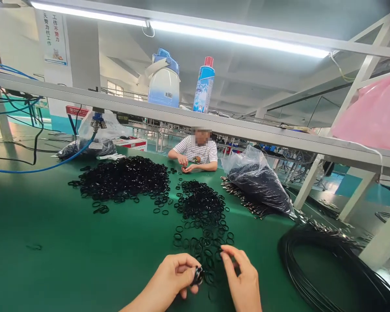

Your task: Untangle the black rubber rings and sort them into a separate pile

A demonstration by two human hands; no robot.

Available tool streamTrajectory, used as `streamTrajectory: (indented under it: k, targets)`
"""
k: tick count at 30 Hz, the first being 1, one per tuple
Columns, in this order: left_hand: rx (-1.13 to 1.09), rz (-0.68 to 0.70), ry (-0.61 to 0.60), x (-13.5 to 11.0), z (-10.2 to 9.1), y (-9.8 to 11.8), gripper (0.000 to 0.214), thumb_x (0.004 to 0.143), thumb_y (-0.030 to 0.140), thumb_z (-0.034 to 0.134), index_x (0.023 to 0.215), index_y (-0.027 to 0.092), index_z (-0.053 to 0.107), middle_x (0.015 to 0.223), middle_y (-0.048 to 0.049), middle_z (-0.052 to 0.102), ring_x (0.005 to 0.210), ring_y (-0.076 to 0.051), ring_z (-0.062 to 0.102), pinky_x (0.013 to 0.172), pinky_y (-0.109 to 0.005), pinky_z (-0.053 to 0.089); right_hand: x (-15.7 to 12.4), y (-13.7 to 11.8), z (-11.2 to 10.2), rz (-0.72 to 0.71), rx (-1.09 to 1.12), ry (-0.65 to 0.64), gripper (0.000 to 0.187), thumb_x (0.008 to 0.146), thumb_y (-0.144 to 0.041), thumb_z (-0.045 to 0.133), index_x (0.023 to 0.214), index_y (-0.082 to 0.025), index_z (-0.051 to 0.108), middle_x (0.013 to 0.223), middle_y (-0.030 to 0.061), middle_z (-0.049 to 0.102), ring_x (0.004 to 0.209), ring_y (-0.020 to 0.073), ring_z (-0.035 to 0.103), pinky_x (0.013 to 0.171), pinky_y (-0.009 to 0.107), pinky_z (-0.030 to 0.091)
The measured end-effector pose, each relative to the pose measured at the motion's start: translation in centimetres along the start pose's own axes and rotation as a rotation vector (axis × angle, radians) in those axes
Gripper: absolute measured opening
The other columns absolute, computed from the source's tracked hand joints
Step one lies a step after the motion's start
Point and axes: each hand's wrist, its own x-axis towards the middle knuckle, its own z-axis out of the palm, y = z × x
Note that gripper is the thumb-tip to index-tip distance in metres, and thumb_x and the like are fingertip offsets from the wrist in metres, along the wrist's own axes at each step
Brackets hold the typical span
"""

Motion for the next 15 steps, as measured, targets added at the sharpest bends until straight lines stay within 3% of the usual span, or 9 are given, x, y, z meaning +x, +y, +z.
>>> streamTrajectory:
  k: [3,4,9,15]
  targets:
    - [-0.032,0.036,0.004,1.3,0.3,-0.2,0.037,0.068,0.046,0.068,0.078,0.011,0.062,0.065,-0.0036,0.064,0.056,-0.013,0.058,0.049,-0.021,0.039,-0.6,-1.5,1.4,0.02,0.2,-0.203,0.027,0.081,-0.037,0.056,0.1,-0.022,0.067,0.089,0.0042,0.07,0.075,0.0178,0.065,0.066,0.022,0.05]
    - [-0.025,0.042,0.014,1.7,0.3,-0.4,0.034,0.069,0.043,0.067,0.077,0.011,0.062,0.063,-0.0031,0.063,0.056,-0.013,0.057,0.05,-0.022,0.04,-0.7,-1.6,1.9,0.016,0.242,-0.218,0.025,0.079,-0.036,0.059,0.098,-0.022,0.068,0.087,0.0037,0.07,0.073,0.0176,0.065,0.064,0.021,0.05]
    - [0.012,0.025,0.077,3.0,-0.6,-1.5,0.02,0.067,0.029,0.065,0.075,0.012,0.059,0.06,-0.001,0.062,0.058,-0.014,0.059,0.053,-0.024,0.042,-0.8,0.1,3.9,0.038,0.342,-0.194,0.011,0.075,-0.029,0.061,0.078,-0.023,0.071,0.074,0.0004,0.07,0.064,0.0158,0.065,0.06,0.019,0.05]
    - [0.047,0.037,0.068,4.4,-0.9,-1.3,0.014,0.062,0.019,0.061,0.073,0.012,0.057,0.06,0.0007,0.06,0.055,-0.011,0.052,0.052,-0.022,0.038,-0.6,2.0,4.8,0.068,0.396,-0.133,0.013,0.077,-0.031,0.059,0.079,-0.022,0.068,0.07,0.0,0.069,0.061,0.0148,0.065,0.06,0.019,0.05]
